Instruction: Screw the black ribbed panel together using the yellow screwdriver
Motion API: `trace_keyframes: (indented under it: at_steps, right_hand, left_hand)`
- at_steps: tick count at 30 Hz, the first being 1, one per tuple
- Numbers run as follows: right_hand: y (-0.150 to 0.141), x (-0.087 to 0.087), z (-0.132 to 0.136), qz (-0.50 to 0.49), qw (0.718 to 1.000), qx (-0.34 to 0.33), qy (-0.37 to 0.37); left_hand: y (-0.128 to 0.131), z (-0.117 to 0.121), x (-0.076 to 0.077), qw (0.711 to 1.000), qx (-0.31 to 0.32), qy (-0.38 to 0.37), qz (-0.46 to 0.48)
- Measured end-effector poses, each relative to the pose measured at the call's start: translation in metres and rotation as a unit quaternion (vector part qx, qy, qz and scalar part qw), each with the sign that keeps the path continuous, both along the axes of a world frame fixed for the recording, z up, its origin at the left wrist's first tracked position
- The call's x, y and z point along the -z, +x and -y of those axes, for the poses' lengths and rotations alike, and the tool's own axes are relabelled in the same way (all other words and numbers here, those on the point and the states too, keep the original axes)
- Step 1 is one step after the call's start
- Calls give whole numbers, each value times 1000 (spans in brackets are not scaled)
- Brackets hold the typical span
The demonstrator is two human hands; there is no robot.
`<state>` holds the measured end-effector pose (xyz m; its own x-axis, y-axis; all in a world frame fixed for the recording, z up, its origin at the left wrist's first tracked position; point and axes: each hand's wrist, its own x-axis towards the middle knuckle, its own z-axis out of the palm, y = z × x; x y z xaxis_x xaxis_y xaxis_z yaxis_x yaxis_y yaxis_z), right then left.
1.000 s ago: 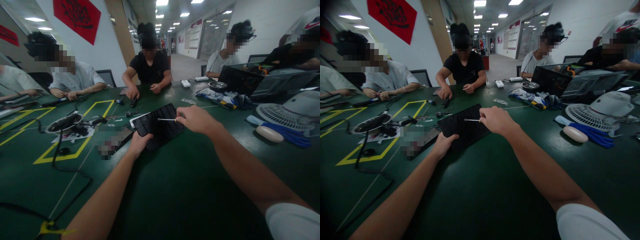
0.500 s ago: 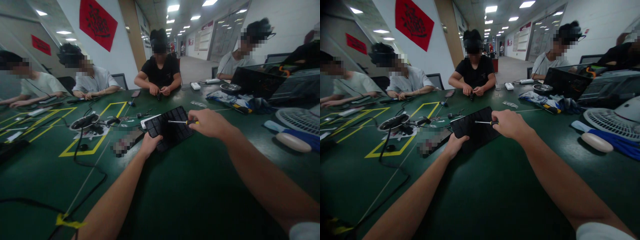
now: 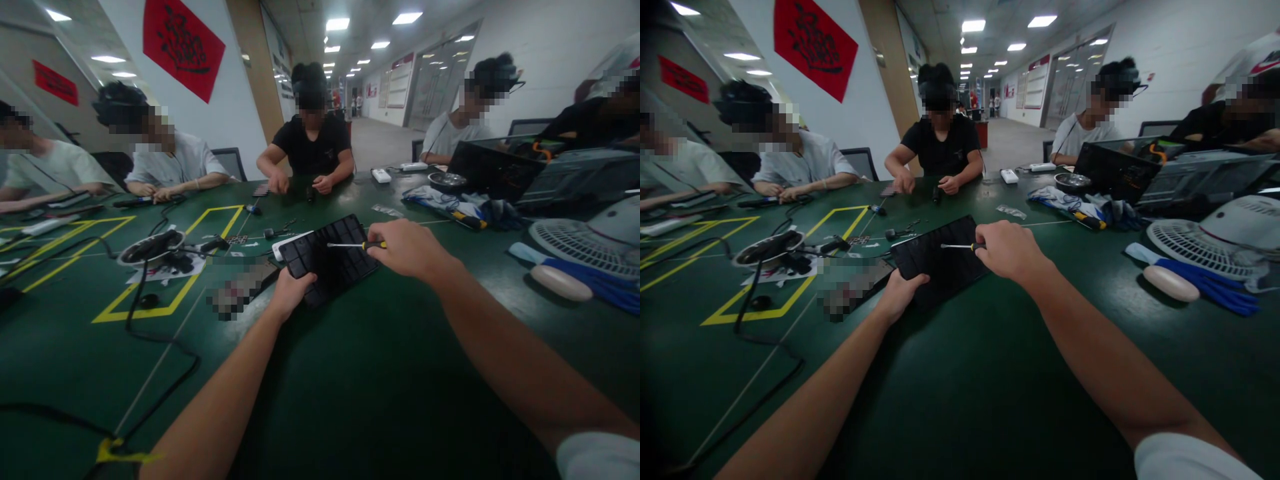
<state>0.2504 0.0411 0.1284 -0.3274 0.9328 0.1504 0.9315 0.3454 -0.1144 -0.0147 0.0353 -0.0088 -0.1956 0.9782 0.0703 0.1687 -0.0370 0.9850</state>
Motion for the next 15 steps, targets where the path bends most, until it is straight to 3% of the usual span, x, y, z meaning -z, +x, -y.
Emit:
trace_keyframes:
  at_steps: [15]
  right_hand:
    - [-7,-2,1,33,999,12,-27]
  left_hand:
    - [-1,2,-1,1000,5,-4,6]
